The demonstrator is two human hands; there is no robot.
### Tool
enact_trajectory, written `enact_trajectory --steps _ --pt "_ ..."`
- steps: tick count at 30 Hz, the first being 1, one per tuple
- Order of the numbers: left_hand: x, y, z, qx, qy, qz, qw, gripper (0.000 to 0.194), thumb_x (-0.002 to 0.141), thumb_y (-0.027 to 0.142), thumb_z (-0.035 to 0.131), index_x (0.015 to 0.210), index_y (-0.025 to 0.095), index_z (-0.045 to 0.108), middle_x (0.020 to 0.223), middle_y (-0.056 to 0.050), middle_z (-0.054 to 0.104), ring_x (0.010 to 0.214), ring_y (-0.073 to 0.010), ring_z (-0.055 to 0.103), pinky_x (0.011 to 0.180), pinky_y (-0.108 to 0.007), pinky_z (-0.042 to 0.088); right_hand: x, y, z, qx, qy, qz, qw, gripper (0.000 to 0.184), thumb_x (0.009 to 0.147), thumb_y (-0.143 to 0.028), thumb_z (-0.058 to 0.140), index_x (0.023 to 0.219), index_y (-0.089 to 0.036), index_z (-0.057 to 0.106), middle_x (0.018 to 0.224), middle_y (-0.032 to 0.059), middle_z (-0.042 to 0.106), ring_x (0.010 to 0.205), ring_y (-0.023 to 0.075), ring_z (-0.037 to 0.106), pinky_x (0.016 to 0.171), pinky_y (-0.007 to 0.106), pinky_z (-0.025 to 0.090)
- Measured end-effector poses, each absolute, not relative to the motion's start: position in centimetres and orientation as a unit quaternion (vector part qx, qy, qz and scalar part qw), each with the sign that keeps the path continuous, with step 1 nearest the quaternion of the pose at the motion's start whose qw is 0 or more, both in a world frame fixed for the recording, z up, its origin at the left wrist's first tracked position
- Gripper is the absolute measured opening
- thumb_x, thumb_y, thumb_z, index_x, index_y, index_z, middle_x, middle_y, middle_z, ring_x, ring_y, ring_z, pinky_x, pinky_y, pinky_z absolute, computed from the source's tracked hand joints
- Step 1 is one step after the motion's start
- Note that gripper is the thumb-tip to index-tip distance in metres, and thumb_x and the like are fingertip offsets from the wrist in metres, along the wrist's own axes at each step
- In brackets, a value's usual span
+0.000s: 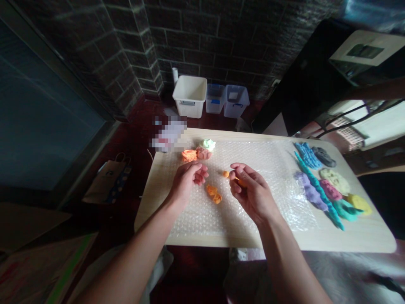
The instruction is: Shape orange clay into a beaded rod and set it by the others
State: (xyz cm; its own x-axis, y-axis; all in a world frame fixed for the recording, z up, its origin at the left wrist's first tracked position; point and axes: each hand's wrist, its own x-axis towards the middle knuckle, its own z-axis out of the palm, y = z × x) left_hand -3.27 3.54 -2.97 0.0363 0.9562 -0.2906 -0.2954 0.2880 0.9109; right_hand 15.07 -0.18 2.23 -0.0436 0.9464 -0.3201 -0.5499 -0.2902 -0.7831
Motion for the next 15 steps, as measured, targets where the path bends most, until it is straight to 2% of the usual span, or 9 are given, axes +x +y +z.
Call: enact_trajectory --steps 2,3,5,7,10,12,13,15 --pt "-3.2 3.5 -2.9 0.34 0.494 0.487 0.636 0.025 0.084 0.039 0.067 0.08 0.015 0.072 0.073 -0.007 0.073 0.06 -0.0147 0.063 0.058 -0.026 0.044 14.9 -0.2 2.2 -0.42 -0.249 0.68 0.547 0.03 0.078 -0.031 0.089 0.099 -0.018 0.072 0.078 0.0007 0.069 0.05 0.005 0.04 0.042 0.016 0.029" --pt "-3.2 3.5 -2.8 0.34 0.496 0.483 0.636 0.025 0.083 0.039 0.067 0.08 0.015 0.072 0.073 -0.007 0.073 0.06 -0.0146 0.063 0.058 -0.026 0.044 14.9 -0.2 2.1 -0.423 -0.251 0.681 0.543 0.029 0.079 -0.033 0.088 0.098 -0.018 0.072 0.07 -0.0017 0.065 0.048 0.0045 0.035 0.041 0.015 0.026" --pt "-3.2 3.5 -2.7 0.34 0.502 0.477 0.636 0.026 0.083 0.04 0.066 0.08 0.014 0.073 0.073 -0.008 0.073 0.059 -0.0146 0.062 0.058 -0.026 0.044 15.0 -0.2 2.0 -0.433 -0.241 0.682 0.538 0.028 0.083 -0.041 0.085 0.091 -0.018 0.072 0.052 -0.009 0.044 0.043 0.0043 0.021 0.038 0.016 0.018" --pt "-3.2 3.5 -2.6 0.34 0.505 0.473 0.637 0.027 0.082 0.04 0.066 0.08 0.014 0.073 0.073 -0.008 0.073 0.059 -0.0145 0.062 0.058 -0.026 0.044 15.3 -0.2 1.9 -0.437 -0.216 0.688 0.538 0.035 0.087 -0.05 0.079 0.076 -0.018 0.067 0.047 -0.0117 0.027 0.041 0.0049 0.014 0.036 0.017 0.014" --pt "-3.2 3.5 -2.6 0.343 0.505 0.469 0.639 0.027 0.081 0.04 0.067 0.08 0.014 0.073 0.073 -0.008 0.074 0.06 -0.0147 0.062 0.058 -0.026 0.044 15.8 0.0 1.8 -0.433 -0.172 0.707 0.532 0.049 0.089 -0.05 0.073 0.057 -0.02 0.051 0.045 -0.0112 0.02 0.04 0.0056 0.009 0.033 0.018 0.014" --pt "-3.2 3.5 -2.6 0.344 0.505 0.468 0.639 0.026 0.081 0.04 0.067 0.081 0.014 0.073 0.073 -0.008 0.074 0.06 -0.0147 0.062 0.058 -0.026 0.044 16.0 0.1 2.0 -0.408 -0.148 0.722 0.538 0.046 0.088 -0.044 0.074 0.056 -0.02 0.05 0.046 -0.0099 0.025 0.039 0.0061 0.014 0.032 0.018 0.018" --pt "-3.2 3.5 -2.7 0.343 0.505 0.468 0.639 0.026 0.082 0.04 0.067 0.081 0.014 0.073 0.073 -0.008 0.074 0.06 -0.0148 0.063 0.058 -0.026 0.044 16.1 0.2 2.2 -0.387 -0.134 0.728 0.549 0.04 0.088 -0.042 0.074 0.06 -0.02 0.054 0.049 -0.0083 0.033 0.04 0.0064 0.021 0.033 0.017 0.024" --pt "-3.2 3.5 -2.8 0.344 0.503 0.469 0.639 0.026 0.082 0.04 0.067 0.081 0.014 0.073 0.074 -0.008 0.074 0.061 -0.0148 0.063 0.059 -0.026 0.045 16.4 0.2 2.8 -0.342 -0.105 0.741 0.569 0.025 0.087 -0.038 0.074 0.074 -0.019 0.064 0.062 -0.0027 0.053 0.047 0.0075 0.041 0.04 0.017 0.041"
